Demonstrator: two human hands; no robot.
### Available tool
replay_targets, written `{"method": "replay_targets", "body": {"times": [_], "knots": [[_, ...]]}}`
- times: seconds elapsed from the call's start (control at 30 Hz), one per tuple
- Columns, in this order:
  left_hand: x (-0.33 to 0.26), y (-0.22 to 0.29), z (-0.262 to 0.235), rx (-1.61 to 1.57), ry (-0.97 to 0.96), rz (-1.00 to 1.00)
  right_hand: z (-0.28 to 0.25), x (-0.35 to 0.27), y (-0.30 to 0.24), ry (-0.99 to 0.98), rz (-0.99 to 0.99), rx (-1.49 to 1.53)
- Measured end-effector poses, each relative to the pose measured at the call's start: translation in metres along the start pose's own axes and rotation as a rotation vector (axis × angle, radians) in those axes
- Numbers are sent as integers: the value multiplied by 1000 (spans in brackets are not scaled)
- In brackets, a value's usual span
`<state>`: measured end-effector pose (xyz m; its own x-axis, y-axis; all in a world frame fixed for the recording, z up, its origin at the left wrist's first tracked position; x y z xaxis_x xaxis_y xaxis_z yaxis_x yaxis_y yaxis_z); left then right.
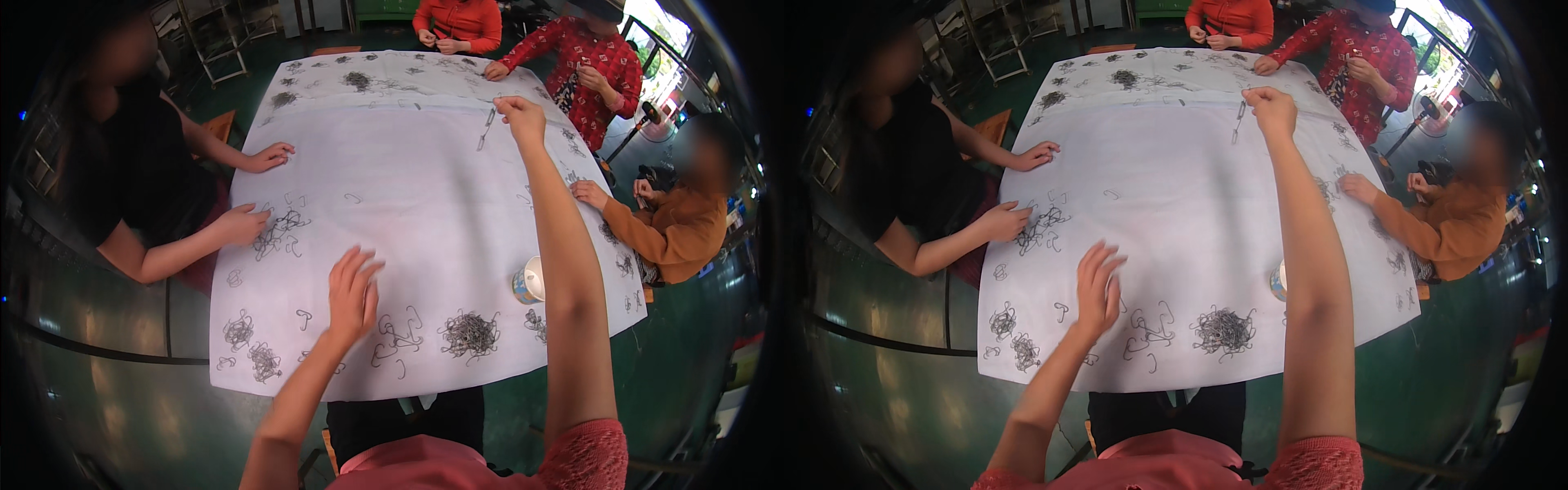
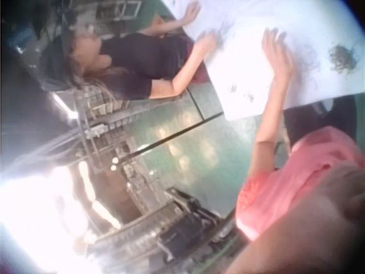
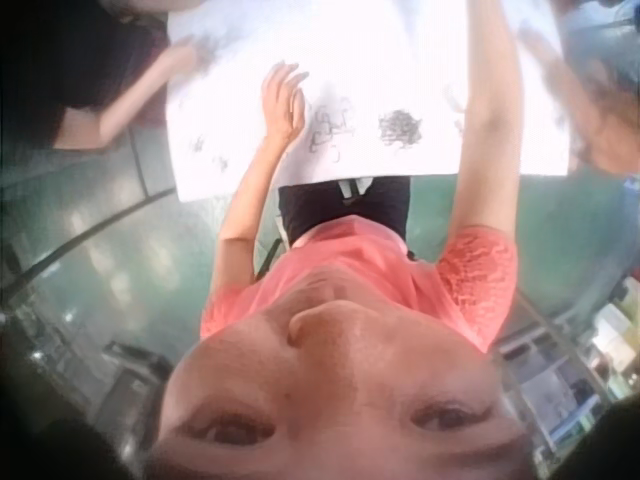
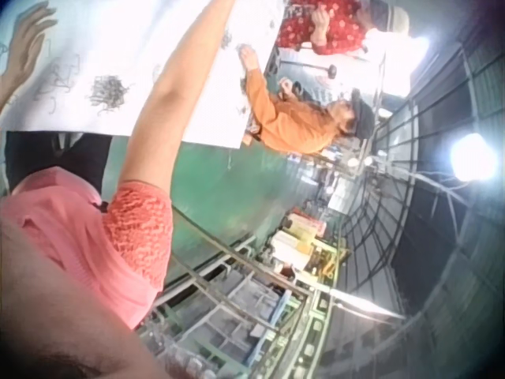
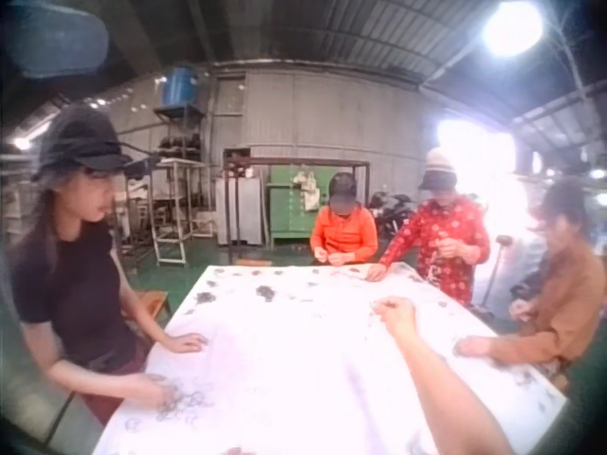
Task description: The person sits at a table and repeatedly picks up small metal paperclips, linking them together by hand to form a chain. The person occasionally lifts the growing chain to inspect it or hang it on a nearby metal rack before returning to the table to continue the assembly process.
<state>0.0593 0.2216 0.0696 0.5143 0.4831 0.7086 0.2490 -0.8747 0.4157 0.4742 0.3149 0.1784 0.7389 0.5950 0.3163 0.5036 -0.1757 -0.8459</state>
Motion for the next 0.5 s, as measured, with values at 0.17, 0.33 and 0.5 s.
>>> {"method": "replay_targets", "body": {"times": [0.17,0.33,0.5], "knots": [[56,-84,93,105,-213,-60,13,13,12,-18,68,11],[76,-121,157,123,-408,-89,19,29,15,-21,76,-33],[60,-129,172,179,-500,-133,32,54,25,-36,60,-33]]}}
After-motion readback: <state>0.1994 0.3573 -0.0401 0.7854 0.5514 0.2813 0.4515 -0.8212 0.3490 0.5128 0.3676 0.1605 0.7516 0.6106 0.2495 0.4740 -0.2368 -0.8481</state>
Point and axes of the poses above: each hand's wrist, its own x-axis towards the middle knuckle, its own z-axis out of the palm, y = z × x, the point moved 7 cm from there along x, towards the middle knuckle, and after that the axes turned 6 degrees about z, right-handed, at the moved point
